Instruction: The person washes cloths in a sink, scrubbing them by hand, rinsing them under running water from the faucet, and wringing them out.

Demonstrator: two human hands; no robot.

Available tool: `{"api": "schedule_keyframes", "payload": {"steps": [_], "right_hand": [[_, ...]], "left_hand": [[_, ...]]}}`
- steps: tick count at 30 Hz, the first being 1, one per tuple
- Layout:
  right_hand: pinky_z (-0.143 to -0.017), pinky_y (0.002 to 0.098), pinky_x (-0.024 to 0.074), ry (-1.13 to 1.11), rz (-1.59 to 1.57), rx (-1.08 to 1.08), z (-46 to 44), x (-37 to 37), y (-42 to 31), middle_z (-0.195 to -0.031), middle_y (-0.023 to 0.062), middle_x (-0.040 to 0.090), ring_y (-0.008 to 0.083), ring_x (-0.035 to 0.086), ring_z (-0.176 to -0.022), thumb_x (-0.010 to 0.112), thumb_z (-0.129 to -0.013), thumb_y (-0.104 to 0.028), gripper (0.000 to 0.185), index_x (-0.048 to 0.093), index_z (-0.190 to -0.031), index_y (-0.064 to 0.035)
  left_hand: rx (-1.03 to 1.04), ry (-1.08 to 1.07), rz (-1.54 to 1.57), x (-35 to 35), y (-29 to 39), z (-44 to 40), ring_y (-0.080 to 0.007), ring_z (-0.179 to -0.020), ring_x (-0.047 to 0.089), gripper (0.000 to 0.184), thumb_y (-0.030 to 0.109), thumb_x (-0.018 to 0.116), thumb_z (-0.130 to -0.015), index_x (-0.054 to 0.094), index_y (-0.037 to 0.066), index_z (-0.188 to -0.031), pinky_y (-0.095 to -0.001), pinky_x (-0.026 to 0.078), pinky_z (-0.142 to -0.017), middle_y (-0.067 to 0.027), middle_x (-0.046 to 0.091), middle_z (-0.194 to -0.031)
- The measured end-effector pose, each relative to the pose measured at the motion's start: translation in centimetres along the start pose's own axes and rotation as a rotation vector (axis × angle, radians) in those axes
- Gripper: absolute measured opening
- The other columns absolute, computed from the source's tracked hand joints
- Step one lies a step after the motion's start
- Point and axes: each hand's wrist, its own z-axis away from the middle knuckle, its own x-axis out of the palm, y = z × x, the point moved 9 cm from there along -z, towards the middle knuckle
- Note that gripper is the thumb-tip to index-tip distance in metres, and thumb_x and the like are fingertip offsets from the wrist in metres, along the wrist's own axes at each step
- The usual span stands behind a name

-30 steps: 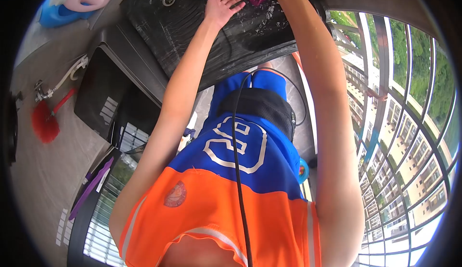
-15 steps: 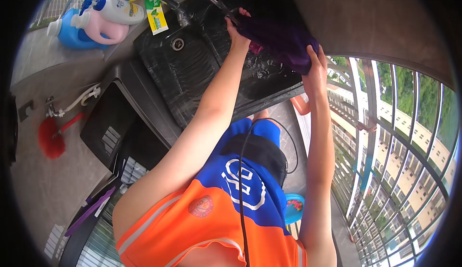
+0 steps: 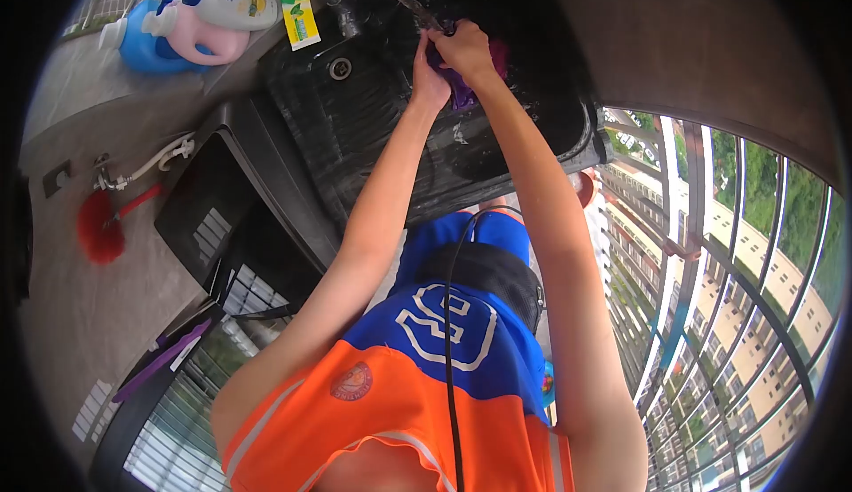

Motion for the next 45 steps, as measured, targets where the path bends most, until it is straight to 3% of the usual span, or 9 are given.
{"api": "schedule_keyframes", "payload": {"steps": [5, 12, 15, 20, 26, 34, 38, 42, 45], "right_hand": [[-0.073, 0.0299, 0.0562, -0.376, -0.553, -0.009, -0.5, 2.9, 1.6, -0.094, 0.0154, 0.067, 0.0227, 0.068, -0.082, 0.057, -0.089, -0.017, 0.03, 0.062, -0.105, 0.0081], [-0.087, 0.0362, 0.05, 0.018, 0.077, 0.015, -0.7, -5.5, 10.8, -0.105, 0.0174, 0.066, 0.0279, 0.064, -0.098, 0.055, -0.09, -0.027, 0.039, 0.059, -0.119, 0.0006], [-0.095, 0.0429, 0.0432, -0.094, 0.523, 0.003, 2.7, -4.1, 10.2, -0.111, 0.0288, 0.06, 0.0447, 0.054, -0.11, 0.059, -0.085, -0.037, 0.054, 0.054, -0.123, 0.0015], [-0.091, 0.0396, 0.0465, 0.153, 0.618, -0.178, 5.0, -3.7, 10.7, -0.109, 0.025, 0.063, 0.0373, 0.06, -0.105, 0.059, -0.086, -0.029, 0.049, 0.055, -0.121, 0.0049], [-0.076, 0.0289, 0.0497, -0.179, -0.335, 0.151, 6.6, 0.2, 13.5, -0.098, 0.0083, 0.069, 0.0186, 0.066, -0.085, 0.046, -0.096, -0.03, 0.038, 0.066, -0.104, 0.0021], [-0.098, 0.047, 0.0467, -0.325, -1.086, 0.293, 0.6, 5.9, 2.3, -0.121, 0.0362, 0.048, 0.0428, 0.055, -0.109, 0.029, -0.101, -0.023, 0.048, 0.033, -0.123, 0.02], [-0.092, 0.051, 0.0497, -0.153, -0.959, 0.224, -1.2, 4.2, -1.1, -0.118, 0.0348, 0.05, 0.0447, 0.054, -0.111, 0.03, -0.097, -0.015, 0.042, 0.036, -0.122, 0.0185], [-0.095, 0.0489, 0.0447, 0.105, 0.211, 0.157, -2.6, -1.6, 3.3, -0.122, 0.0304, 0.054, 0.0416, 0.052, -0.117, 0.045, -0.088, -0.029, 0.047, 0.057, -0.119, 0.0048], [-0.058, 0.0413, 0.0539, 0.065, 0.792, 0.128, -2.4, -4.9, 9.4, -0.09, 0.02, 0.064, 0.0279, 0.064, -0.069, 0.055, -0.084, -0.035, 0.044, 0.06, -0.096, 0.0067]], "left_hand": [[0.028, 0.324, -0.208, -0.2, 2.5, 1.5, -0.0125, -0.081, 0.058, 0.026, 0.034, 0.067, -0.086, 0.063, 0.011, -0.096, -0.0276, 0.047, -0.069, -0.0001, 0.062, -0.088], [0.464, 0.285, -1.333, -1.8, 5.6, -2.1, -0.0214, -0.085, 0.063, 0.038, 0.018, 0.076, -0.074, 0.059, -0.004, -0.099, -0.0338, 0.05, -0.076, -0.013, 0.066, -0.092], [0.265, 0.083, -1.556, 2.1, 5.3, -0.5, -0.0333, -0.096, 0.063, 0.049, 0.024, 0.075, -0.073, 0.058, -0.007, -0.107, -0.0396, 0.048, -0.086, -0.0221, 0.066, -0.099], [0.196, -0.127, -1.845, 2.7, 4.2, 1.2, -0.0404, -0.101, 0.06, 0.043, 0.021, 0.07, -0.077, 0.06, -0.004, -0.111, -0.0429, 0.048, -0.089, -0.0252, 0.064, -0.103], [0.137, 0.052, -1.948, -0.1, 10.2, 8.9, -0.0383, -0.101, 0.061, 0.046, 0.018, 0.067, -0.079, 0.057, -0.004, -0.118, -0.0419, 0.049, -0.088, -0.0249, 0.065, -0.103], [-0.168, 0.16, -2.3, -3.9, 11.9, 13.7, -0.0371, -0.114, 0.054, 0.054, 0.032, 0.068, -0.081, 0.055, -0.005, -0.118, -0.0446, 0.046, -0.093, -0.0261, 0.058, -0.117], [0.318, -0.039, -1.787, 4.8, 12.2, 10.6, -0.0348, -0.117, 0.053, 0.059, 0.028, 0.064, -0.085, 0.047, -0.007, -0.129, -0.0415, 0.043, -0.098, -0.0253, 0.053, -0.127], [0.135, -0.046, -0.727, 9.5, 10.5, 5.3, -0.0262, -0.124, 0.048, 0.063, 0.018, 0.06, -0.087, 0.033, -0.008, -0.138, -0.0328, 0.034, -0.105, -0.0193, 0.049, -0.135], [0.112, -0.067, -0.732, 10.2, 9.9, 4.9, -0.0249, -0.124, 0.048, 0.064, 0.01, 0.061, -0.085, 0.032, -0.007, -0.139, -0.032, 0.032, -0.107, -0.0204, 0.049, -0.134]]}}
